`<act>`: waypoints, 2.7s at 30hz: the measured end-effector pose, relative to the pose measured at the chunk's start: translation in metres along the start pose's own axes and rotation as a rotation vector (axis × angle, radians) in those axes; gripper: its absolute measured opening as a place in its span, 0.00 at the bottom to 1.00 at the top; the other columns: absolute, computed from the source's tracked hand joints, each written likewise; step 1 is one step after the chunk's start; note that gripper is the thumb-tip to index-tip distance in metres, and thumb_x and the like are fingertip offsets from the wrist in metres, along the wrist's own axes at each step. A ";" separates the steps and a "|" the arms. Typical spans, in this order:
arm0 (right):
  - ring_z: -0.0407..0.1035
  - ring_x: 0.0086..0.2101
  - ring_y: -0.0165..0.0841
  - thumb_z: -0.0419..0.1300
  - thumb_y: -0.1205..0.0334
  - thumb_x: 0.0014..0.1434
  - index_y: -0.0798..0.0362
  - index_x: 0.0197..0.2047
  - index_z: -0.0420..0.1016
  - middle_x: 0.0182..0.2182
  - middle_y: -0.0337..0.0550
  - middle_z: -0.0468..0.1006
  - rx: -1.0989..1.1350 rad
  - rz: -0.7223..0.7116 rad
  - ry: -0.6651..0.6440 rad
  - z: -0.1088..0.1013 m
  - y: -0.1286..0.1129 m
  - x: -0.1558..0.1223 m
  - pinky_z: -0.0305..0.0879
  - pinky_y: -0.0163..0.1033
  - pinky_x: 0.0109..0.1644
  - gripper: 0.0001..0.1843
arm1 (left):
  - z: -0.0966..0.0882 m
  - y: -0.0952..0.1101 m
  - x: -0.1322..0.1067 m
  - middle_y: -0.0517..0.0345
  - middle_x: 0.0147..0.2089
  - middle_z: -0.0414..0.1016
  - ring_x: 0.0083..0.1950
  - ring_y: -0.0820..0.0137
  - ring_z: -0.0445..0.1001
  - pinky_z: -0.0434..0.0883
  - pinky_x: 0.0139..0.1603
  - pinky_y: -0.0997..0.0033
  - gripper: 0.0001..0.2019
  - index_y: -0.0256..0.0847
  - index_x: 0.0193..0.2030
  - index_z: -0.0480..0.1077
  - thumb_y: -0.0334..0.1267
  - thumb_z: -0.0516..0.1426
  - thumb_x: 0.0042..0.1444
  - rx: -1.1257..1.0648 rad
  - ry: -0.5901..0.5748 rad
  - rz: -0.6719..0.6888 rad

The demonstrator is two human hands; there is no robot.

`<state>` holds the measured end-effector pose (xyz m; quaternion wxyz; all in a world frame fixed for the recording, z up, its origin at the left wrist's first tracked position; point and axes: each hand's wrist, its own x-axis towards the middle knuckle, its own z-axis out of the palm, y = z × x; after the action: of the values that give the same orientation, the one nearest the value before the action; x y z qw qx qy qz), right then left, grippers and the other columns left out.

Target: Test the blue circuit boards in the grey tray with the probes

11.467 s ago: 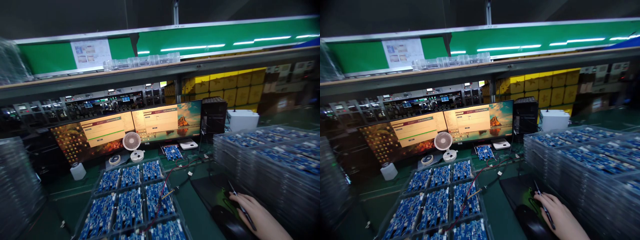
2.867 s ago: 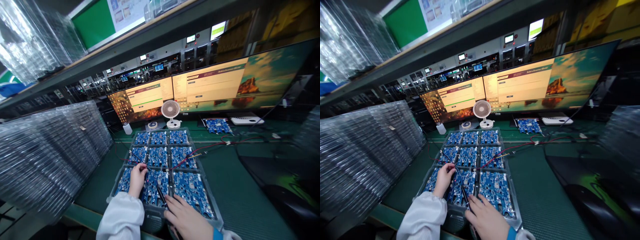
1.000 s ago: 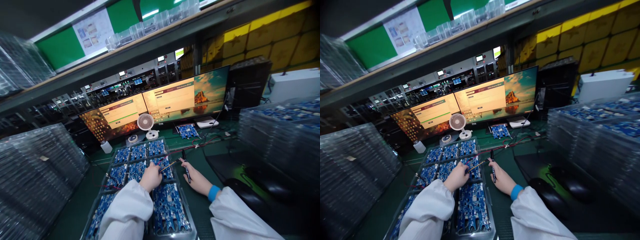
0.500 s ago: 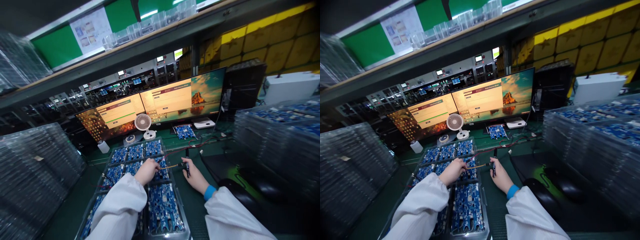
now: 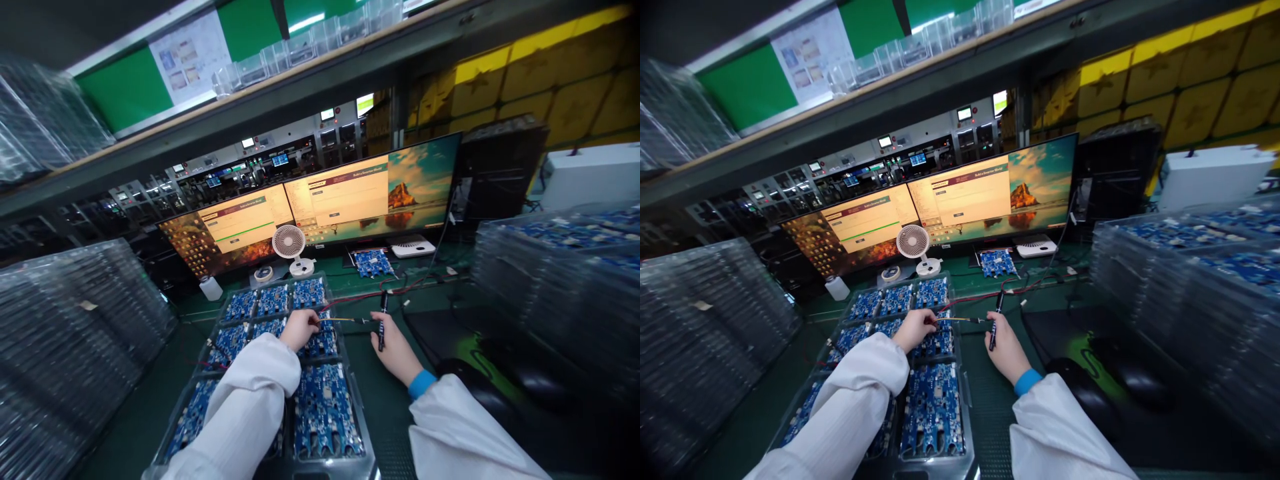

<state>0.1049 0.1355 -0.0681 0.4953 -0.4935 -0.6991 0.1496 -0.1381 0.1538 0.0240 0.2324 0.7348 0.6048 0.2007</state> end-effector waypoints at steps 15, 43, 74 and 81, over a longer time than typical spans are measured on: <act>0.67 0.49 0.41 0.53 0.63 0.56 0.55 0.50 0.60 0.46 0.50 0.69 0.004 -0.023 -0.024 0.004 0.006 -0.001 0.63 0.54 0.55 0.17 | 0.009 -0.011 0.002 0.64 0.29 0.74 0.33 0.73 0.71 0.65 0.38 0.75 0.08 0.38 0.30 0.72 0.22 0.61 0.44 -0.034 0.010 -0.001; 0.65 0.55 0.41 0.51 0.65 0.50 0.52 0.51 0.58 0.54 0.57 0.69 -0.015 0.059 -0.134 0.013 0.013 -0.004 0.60 0.50 0.60 0.22 | -0.088 -0.010 -0.021 0.51 0.30 0.75 0.34 0.64 0.72 0.66 0.40 0.67 0.09 0.36 0.32 0.75 0.35 0.54 0.53 0.378 -0.143 -0.091; 0.60 0.58 0.43 0.47 0.69 0.58 0.53 0.49 0.58 0.59 0.62 0.63 -0.029 -0.200 -0.172 0.006 -0.026 -0.009 0.59 0.56 0.60 0.14 | -0.048 -0.031 0.039 0.61 0.26 0.75 0.30 0.74 0.74 0.70 0.37 0.75 0.07 0.36 0.28 0.72 0.21 0.58 0.44 0.074 0.111 -0.174; 0.53 0.62 0.41 0.50 0.69 0.55 0.50 0.46 0.65 0.54 0.52 0.70 0.013 -0.410 -0.410 0.011 -0.055 -0.023 0.57 0.54 0.62 0.15 | -0.040 -0.040 0.035 0.65 0.25 0.72 0.30 0.76 0.73 0.69 0.37 0.77 0.13 0.38 0.24 0.65 0.16 0.57 0.40 0.034 0.060 -0.193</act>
<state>0.0661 0.0937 -0.0472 0.3665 -0.2982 -0.8689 0.1476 -0.1862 0.1982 0.0340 0.2199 0.6705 0.6828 0.1893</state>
